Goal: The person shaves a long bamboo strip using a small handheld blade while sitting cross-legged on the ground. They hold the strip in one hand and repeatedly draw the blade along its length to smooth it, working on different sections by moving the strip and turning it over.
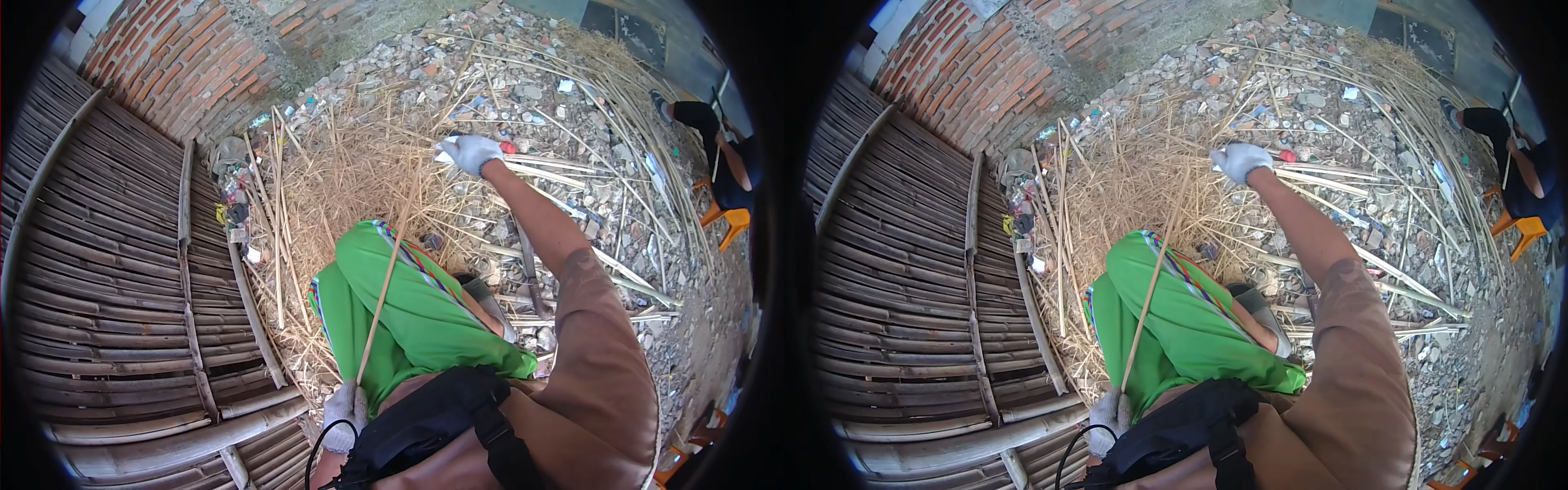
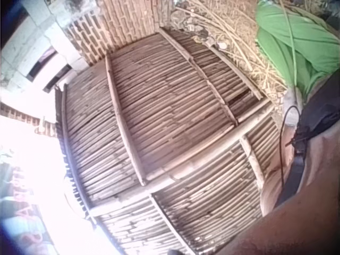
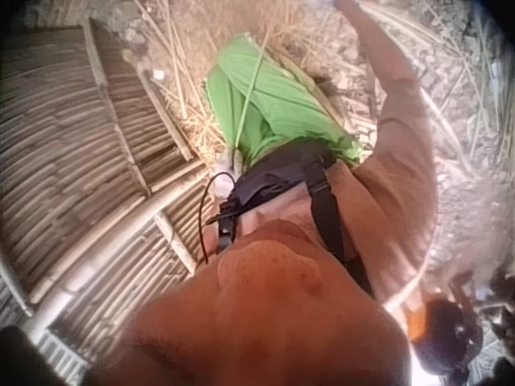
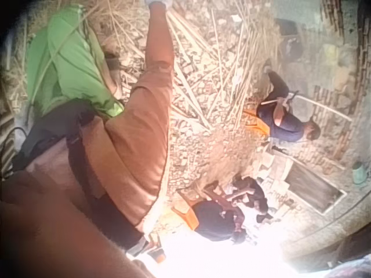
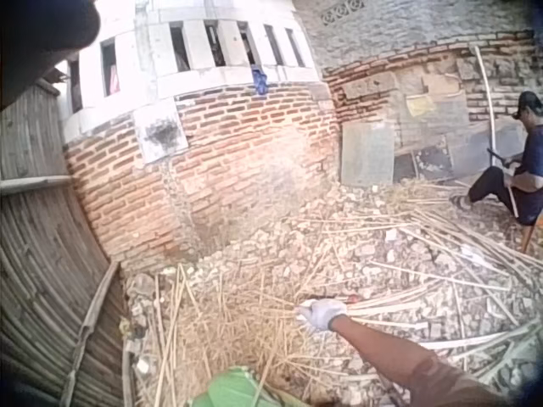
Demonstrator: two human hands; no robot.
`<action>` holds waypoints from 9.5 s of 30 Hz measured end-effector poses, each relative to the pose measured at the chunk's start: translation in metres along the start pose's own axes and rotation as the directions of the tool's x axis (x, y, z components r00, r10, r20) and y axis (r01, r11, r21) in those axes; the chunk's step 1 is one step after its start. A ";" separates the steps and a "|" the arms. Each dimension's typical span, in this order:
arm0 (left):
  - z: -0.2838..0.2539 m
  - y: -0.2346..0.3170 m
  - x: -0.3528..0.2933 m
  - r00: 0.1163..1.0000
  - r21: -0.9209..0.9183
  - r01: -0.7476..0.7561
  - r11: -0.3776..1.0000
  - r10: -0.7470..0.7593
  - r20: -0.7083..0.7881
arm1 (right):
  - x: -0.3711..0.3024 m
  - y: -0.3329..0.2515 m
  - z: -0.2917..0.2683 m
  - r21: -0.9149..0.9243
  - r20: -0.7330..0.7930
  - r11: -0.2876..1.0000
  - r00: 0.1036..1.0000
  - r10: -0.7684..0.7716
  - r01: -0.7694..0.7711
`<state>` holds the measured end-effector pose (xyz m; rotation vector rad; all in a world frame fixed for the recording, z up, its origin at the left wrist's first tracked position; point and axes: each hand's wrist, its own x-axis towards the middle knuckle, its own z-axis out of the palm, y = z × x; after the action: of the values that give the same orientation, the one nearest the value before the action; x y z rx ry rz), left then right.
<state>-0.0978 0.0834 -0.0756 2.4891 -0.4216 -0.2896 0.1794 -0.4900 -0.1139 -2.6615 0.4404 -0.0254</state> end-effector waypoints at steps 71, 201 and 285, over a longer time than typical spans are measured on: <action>0.037 0.096 0.142 0.995 0.307 -0.080 0.948 0.094 -0.033 | -0.171 -0.104 0.057 0.205 0.261 0.876 0.838 -0.479 0.436; -0.002 0.011 0.023 0.989 0.144 -0.077 0.987 0.094 -0.113 | -0.110 -0.146 0.054 -0.074 0.340 0.904 0.863 -0.374 0.421; 0.013 0.005 0.130 0.992 -0.218 0.126 0.968 -0.117 0.054 | -0.150 -0.179 0.078 0.004 0.333 0.920 0.867 -0.371 0.392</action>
<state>0.0180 0.0262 -0.0974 2.2966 -0.2383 -0.4141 0.0983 -0.2585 -0.1003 -2.7002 -0.2024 0.3137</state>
